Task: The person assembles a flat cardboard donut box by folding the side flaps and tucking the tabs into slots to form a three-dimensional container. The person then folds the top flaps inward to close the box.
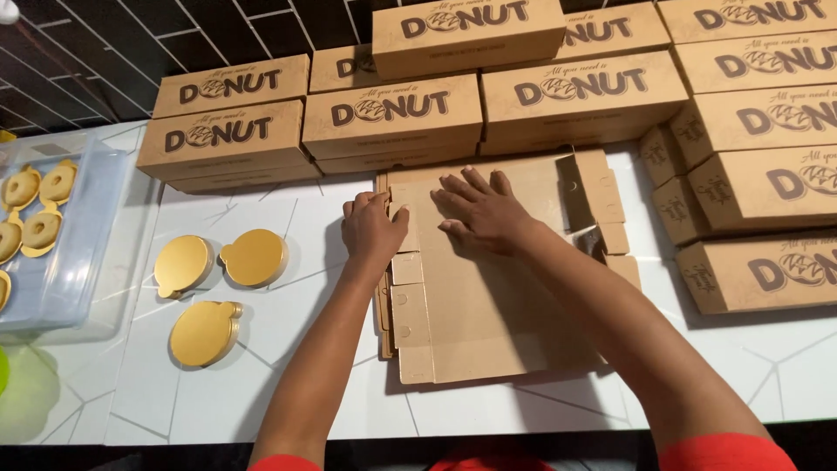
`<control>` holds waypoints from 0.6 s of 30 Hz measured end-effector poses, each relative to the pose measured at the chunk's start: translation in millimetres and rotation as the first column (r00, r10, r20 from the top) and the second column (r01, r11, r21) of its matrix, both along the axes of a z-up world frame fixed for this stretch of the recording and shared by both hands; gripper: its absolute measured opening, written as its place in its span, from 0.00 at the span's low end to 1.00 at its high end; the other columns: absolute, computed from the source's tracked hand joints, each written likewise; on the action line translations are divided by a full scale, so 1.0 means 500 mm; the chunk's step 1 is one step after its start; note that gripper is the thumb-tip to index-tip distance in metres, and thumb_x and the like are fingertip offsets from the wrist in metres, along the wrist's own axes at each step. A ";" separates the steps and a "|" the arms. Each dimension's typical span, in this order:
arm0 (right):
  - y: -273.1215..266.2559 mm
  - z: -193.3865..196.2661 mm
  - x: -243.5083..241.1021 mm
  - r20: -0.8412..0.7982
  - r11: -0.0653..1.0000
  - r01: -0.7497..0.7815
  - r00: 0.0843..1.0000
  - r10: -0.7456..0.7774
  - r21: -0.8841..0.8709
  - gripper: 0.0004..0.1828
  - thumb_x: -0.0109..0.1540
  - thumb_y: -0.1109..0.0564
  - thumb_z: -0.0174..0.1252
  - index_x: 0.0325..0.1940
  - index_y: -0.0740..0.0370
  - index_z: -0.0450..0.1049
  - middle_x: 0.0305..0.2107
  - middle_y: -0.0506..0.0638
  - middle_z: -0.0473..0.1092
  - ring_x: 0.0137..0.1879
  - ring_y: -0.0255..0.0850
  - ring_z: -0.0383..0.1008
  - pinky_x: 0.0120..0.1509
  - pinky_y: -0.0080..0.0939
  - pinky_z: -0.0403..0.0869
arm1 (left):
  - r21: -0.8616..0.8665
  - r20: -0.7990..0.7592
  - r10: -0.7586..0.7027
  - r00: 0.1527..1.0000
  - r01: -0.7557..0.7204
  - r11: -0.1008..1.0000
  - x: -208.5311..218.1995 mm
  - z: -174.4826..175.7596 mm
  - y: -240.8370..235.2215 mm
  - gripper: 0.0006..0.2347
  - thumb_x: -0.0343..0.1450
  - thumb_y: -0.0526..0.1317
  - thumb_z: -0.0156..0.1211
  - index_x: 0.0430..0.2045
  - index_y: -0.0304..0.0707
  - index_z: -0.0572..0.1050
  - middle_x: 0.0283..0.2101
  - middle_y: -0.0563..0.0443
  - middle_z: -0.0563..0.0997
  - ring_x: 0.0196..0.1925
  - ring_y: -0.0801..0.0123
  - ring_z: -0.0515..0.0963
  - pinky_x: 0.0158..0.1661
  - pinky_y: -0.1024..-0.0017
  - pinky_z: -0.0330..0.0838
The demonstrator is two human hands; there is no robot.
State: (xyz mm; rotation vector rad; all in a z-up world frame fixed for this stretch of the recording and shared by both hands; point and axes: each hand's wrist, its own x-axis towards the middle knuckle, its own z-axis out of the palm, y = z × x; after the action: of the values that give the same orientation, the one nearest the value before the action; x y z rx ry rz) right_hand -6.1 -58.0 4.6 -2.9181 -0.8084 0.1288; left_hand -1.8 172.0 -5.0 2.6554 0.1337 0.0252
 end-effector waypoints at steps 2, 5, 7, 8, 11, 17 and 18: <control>0.018 -0.002 -0.016 0.108 0.998 0.045 0.993 -0.050 0.047 0.36 0.70 0.28 0.26 0.75 0.43 0.58 0.74 0.48 0.55 0.81 0.51 0.46 0.78 0.62 0.42 | 0.084 0.054 -0.017 0.998 0.013 0.996 0.002 -0.002 -0.007 0.22 0.69 0.50 0.59 0.54 0.38 0.78 0.56 0.46 0.75 0.61 0.54 0.69 0.54 0.55 0.69; 0.021 0.003 -0.026 0.150 0.997 0.054 0.987 -0.062 0.056 0.35 0.70 0.30 0.27 0.74 0.43 0.59 0.73 0.48 0.56 0.80 0.51 0.47 0.77 0.63 0.43 | 0.021 0.096 -0.038 0.995 0.036 0.999 0.017 -0.022 -0.004 0.21 0.70 0.46 0.58 0.55 0.34 0.77 0.58 0.46 0.73 0.63 0.52 0.67 0.56 0.54 0.66; 0.019 0.001 -0.023 0.135 0.998 0.050 0.989 -0.056 0.048 0.35 0.70 0.30 0.26 0.75 0.43 0.58 0.73 0.47 0.55 0.81 0.51 0.46 0.77 0.63 0.42 | 0.068 0.108 -0.066 0.992 0.058 0.996 0.008 -0.007 -0.012 0.20 0.71 0.45 0.59 0.55 0.34 0.77 0.58 0.47 0.73 0.64 0.54 0.66 0.57 0.54 0.63; 0.017 0.001 -0.022 0.127 0.998 0.047 0.991 -0.051 0.037 0.35 0.70 0.29 0.24 0.76 0.42 0.56 0.74 0.47 0.54 0.81 0.51 0.46 0.78 0.64 0.42 | 0.113 0.124 -0.095 0.988 0.081 0.990 0.006 0.002 -0.018 0.19 0.72 0.44 0.59 0.55 0.34 0.77 0.59 0.48 0.73 0.64 0.56 0.65 0.58 0.55 0.61; 0.013 -0.022 -0.010 0.106 0.999 0.047 0.993 -0.048 0.011 0.35 0.70 0.29 0.23 0.79 0.39 0.51 0.75 0.47 0.53 0.81 0.51 0.43 0.78 0.65 0.40 | 0.081 0.137 -0.240 0.961 0.231 0.970 0.011 0.012 -0.016 0.16 0.73 0.41 0.58 0.56 0.42 0.77 0.59 0.52 0.76 0.64 0.59 0.68 0.59 0.57 0.59; 0.012 -0.021 -0.015 0.180 0.998 0.047 0.982 -0.054 0.046 0.35 0.70 0.30 0.27 0.77 0.42 0.54 0.74 0.46 0.54 0.82 0.49 0.42 0.78 0.63 0.42 | 0.300 0.140 -0.482 0.865 0.427 0.853 0.025 -0.018 -0.019 0.15 0.71 0.36 0.53 0.50 0.50 0.81 0.61 0.54 0.78 0.64 0.56 0.70 0.57 0.52 0.61; 0.012 -0.027 -0.013 0.176 0.998 0.050 0.983 -0.058 0.049 0.35 0.70 0.30 0.27 0.77 0.42 0.54 0.74 0.46 0.54 0.82 0.49 0.42 0.78 0.63 0.42 | 0.301 0.135 -0.485 0.864 0.431 0.851 0.022 -0.015 -0.018 0.15 0.71 0.36 0.53 0.50 0.50 0.81 0.61 0.54 0.78 0.64 0.56 0.70 0.57 0.52 0.61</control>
State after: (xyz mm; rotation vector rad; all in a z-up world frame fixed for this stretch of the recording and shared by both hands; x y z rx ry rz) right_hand -12.6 -51.9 -8.9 -2.9372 -0.7447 -0.1542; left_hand 9.1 163.2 -12.8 2.8523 -0.6219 0.1721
